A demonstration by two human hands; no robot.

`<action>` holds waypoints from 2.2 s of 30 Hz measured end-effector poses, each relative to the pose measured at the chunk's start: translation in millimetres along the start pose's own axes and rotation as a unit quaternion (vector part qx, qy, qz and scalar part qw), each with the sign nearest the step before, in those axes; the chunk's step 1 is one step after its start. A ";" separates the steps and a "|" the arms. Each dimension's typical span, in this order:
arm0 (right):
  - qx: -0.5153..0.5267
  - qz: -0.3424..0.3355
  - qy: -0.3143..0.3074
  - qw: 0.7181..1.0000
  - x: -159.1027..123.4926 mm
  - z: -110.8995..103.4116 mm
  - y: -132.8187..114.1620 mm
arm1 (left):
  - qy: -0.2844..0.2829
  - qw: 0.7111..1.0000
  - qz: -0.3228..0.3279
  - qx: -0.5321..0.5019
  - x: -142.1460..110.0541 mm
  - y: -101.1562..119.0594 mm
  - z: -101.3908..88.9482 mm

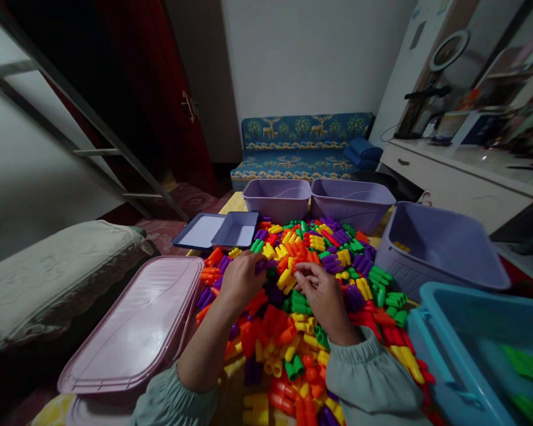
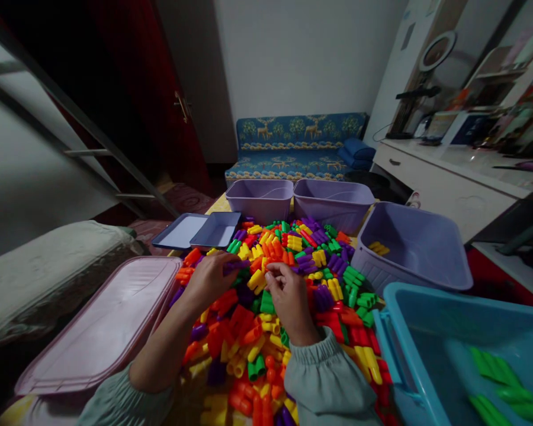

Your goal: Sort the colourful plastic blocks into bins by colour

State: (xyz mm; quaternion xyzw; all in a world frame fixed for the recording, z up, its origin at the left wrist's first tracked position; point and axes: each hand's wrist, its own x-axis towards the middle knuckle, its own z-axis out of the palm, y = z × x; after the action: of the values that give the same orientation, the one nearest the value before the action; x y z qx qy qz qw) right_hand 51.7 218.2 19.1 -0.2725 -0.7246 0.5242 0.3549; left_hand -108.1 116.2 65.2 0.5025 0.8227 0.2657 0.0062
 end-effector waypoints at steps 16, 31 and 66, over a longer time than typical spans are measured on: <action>0.044 0.004 0.032 0.999 0.7 2.7 -2.5 | -0.054 0.781 -0.110 -0.612 11.5 20.6 39.8; 0.130 0.027 0.079 0.988 -1.7 -1.0 -10.8 | -0.119 0.822 -0.031 -0.557 4.9 17.2 52.3; 0.062 0.010 0.039 0.997 -2.9 3.7 -5.9 | -0.042 0.714 -0.188 -0.673 56.0 13.7 8.8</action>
State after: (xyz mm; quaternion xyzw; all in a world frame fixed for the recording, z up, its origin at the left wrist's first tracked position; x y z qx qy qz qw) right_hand 50.3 212.1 23.3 -0.2775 -0.6734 0.5608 0.3938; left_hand -122.2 171.3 78.1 0.2112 0.5035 0.7208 0.4271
